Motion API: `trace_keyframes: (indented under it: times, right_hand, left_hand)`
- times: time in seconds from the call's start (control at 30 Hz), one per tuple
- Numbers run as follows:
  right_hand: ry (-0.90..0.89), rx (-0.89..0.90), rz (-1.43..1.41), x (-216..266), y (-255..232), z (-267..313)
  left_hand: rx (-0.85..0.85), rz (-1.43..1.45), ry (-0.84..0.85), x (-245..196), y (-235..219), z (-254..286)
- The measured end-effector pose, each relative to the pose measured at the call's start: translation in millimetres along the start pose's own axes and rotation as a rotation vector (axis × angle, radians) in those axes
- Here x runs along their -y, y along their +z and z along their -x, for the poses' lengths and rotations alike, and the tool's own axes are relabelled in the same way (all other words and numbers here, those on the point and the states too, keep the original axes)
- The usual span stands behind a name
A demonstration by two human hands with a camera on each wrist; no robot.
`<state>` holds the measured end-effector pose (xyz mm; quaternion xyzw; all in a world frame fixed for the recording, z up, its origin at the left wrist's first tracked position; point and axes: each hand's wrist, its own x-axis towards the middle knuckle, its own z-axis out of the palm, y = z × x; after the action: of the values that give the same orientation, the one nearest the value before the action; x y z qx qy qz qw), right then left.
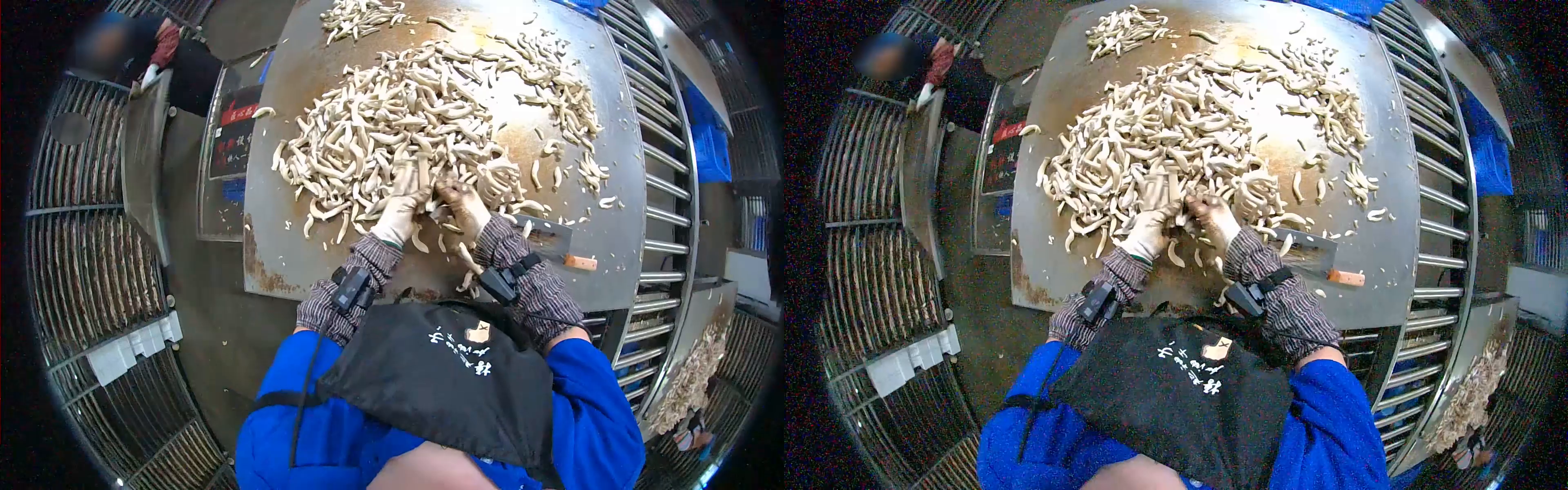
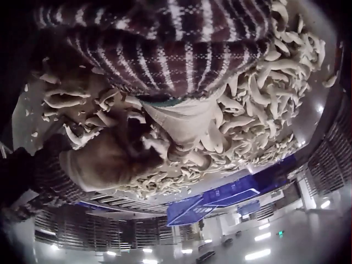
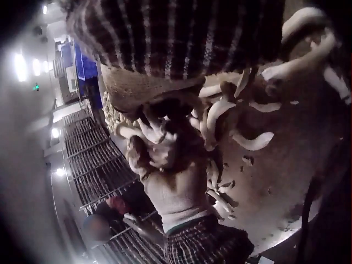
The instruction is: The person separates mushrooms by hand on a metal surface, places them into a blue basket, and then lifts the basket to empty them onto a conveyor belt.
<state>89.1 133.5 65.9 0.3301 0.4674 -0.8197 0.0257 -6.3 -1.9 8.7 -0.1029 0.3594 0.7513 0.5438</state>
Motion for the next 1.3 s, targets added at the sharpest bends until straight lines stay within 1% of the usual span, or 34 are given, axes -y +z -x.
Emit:
trace_keyframes:
  times: [0.03, 0.07, 0.13, 0.17, 0.2, 0.27, 0.3, 0.33, 0.37, 0.4, 0.43, 0.47, 0.5, 0.53, 0.6, 0.63, 0.67, 0.7, 0.73, 0.77, 0.8, 0.87, 0.9, 0.93, 0.97, 1.0, 1.03, 1.07, 1.1, 1.2, 1.23, 1.27, 1.3]
  right_hand:
    - [-0.13, 0.006, 0.154, -2.4, 1.9, -7.3]
    - [-0.129, 0.013, 0.156, -5.1, 0.8, -10.1]
    - [-0.093, -0.019, 0.014, -7.6, 0.4, -11.8]
    - [-0.086, -0.016, 0.018, -9.1, -0.7, -15.2]
    - [-0.135, -0.05, 0.143, -10.5, -1.9, -20.1]
    - [-0.243, -0.12, 0.386, -13.8, -5.7, -35.0]
    - [-0.37, -0.059, 0.787, -13.4, -15.1, -38.1]
    - [-0.366, -0.06, 0.783, -5.2, -17.1, -37.0]
    - [-0.359, -0.197, 1.103, 10.9, -15.9, -33.6]
    - [-0.347, -0.337, 1.424, 23.4, -18.3, -35.0]
    - [-0.479, -0.479, 1.562, 12.0, -36.7, -49.9]
    - [-0.523, -0.541, 1.666, 9.3, -52.3, -62.5]
    - [-0.437, -0.472, 1.595, 15.0, -69.8, -70.8]
    - [-0.351, -0.405, 1.521, 21.1, -88.4, -75.6]
    - [-0.334, -0.422, 1.584, 30.1, -123.7, -76.3]
    - [-0.27, -0.421, 1.48, 36.9, -142.3, -74.7]
    - [-0.208, -0.416, 1.379, 45.2, -161.4, -73.2]
    - [-0.275, -0.503, 1.465, 45.9, -184.4, -74.4]
    - [-0.337, -0.594, 1.547, 49.7, -194.4, -68.8]
    - [-0.252, -0.652, 1.441, 57.8, -202.9, -70.6]
    - [-0.373, -0.751, 1.378, 56.2, -207.0, -70.1]
    - [-0.159, -0.637, 1.08, 84.9, -164.5, -48.8]
    - [-0.294, -0.691, 1.089, 49.6, -184.8, -73.9]
    - [-0.228, -0.601, 1.012, 63.0, -145.2, -48.9]
    - [-0.207, -0.595, 1.161, 32.2, -160.1, -77.7]
    - [-0.328, -0.589, 1.087, 25.7, -127.0, -60.2]
    - [-0.302, -0.496, 0.981, 28.9, -97.9, -44.7]
    - [-0.277, -0.403, 0.874, 31.0, -78.4, -36.3]
    - [-0.431, -0.284, 0.507, 4.1, -78.2, -51.6]
    - [-0.597, -0.207, 0.609, -6.0, -49.9, -42.6]
    - [-0.599, -0.206, 0.608, -3.6, -44.4, -35.6]
    - [-0.411, -0.134, 0.398, 0.1, -39.2, -27.4]
    - [-0.222, -0.061, 0.19, 4.8, -34.5, -19.7]
  left_hand:
    - [-0.035, -0.043, 0.017, -0.2, 0.8, 3.6]
    - [-0.071, -0.086, 0.032, -1.2, 3.5, 8.2]
    - [-0.163, -0.304, 0.416, -5.7, -1.4, 6.8]
    - [-0.133, -0.295, 0.463, -13.0, 5.5, 14.9]
    - [-0.102, -0.286, 0.51, -20.4, 12.5, 23.0]
    - [-0.085, -0.414, 0.602, -21.8, -12.2, 9.5]
    - [-0.086, -0.416, 0.601, -22.4, -20.3, 2.2]
    - [-0.167, -0.36, 0.644, -24.8, -21.1, 0.1]
    - [-0.247, -0.302, 0.687, -26.4, -22.8, -2.0]
    - [-0.248, -0.301, 0.688, -31.1, -25.7, -3.3]
    - [-0.313, -0.475, 0.683, -35.6, -33.6, -4.1]
    - [-0.377, -0.65, 0.673, -39.1, -38.3, -3.4]
    - [-0.272, -0.547, 0.584, -48.6, -24.6, 7.3]
    - [-0.274, -0.55, 0.586, -49.7, -17.3, 12.4]
    - [-0.352, -0.336, 0.634, -49.1, -2.8, 22.0]
    - [-0.3, -0.351, 0.638, -57.8, 15.7, 37.2]
    - [-0.303, -0.348, 0.642, -54.3, 0.5, 27.7]
    - [-0.296, -0.354, 0.657, -46.3, -28.3, 10.7]
    - [-0.287, -0.362, 0.665, -46.3, -30.4, 10.0]
    - [-0.161, -0.42, 0.655, -45.6, -33.3, 12.7]
    - [-0.152, -0.421, 0.65, -42.9, -31.5, 9.0]
    - [-0.224, -0.86, 0.79, -32.9, -31.7, -0.9]
    - [-0.213, -0.757, 0.763, -27.8, -26.2, -6.8]
    - [-0.208, -0.759, 0.76, -20.2, -21.7, -12.9]
    - [-0.247, -0.605, 0.701, -13.6, -14.0, -17.4]
    - [-0.256, -0.598, 0.703, -6.6, -18.8, -26.3]
    - [-0.265, -0.592, 0.706, 0.3, -23.0, -34.9]
    - [-0.253, -0.665, 0.738, 5.2, -25.9, -38.7]
    - [-0.242, -0.736, 0.772, 10.2, -29.0, -42.6]
    - [-0.151, -0.722, 0.521, 13.7, -9.1, -25.0]
    - [-0.151, -0.723, 0.522, 15.5, -10.5, -26.8]
    - [-0.126, -0.823, 0.693, 17.5, -12.3, -29.0]
    - [-0.112, -0.87, 0.779, 21.0, -13.2, -31.4]
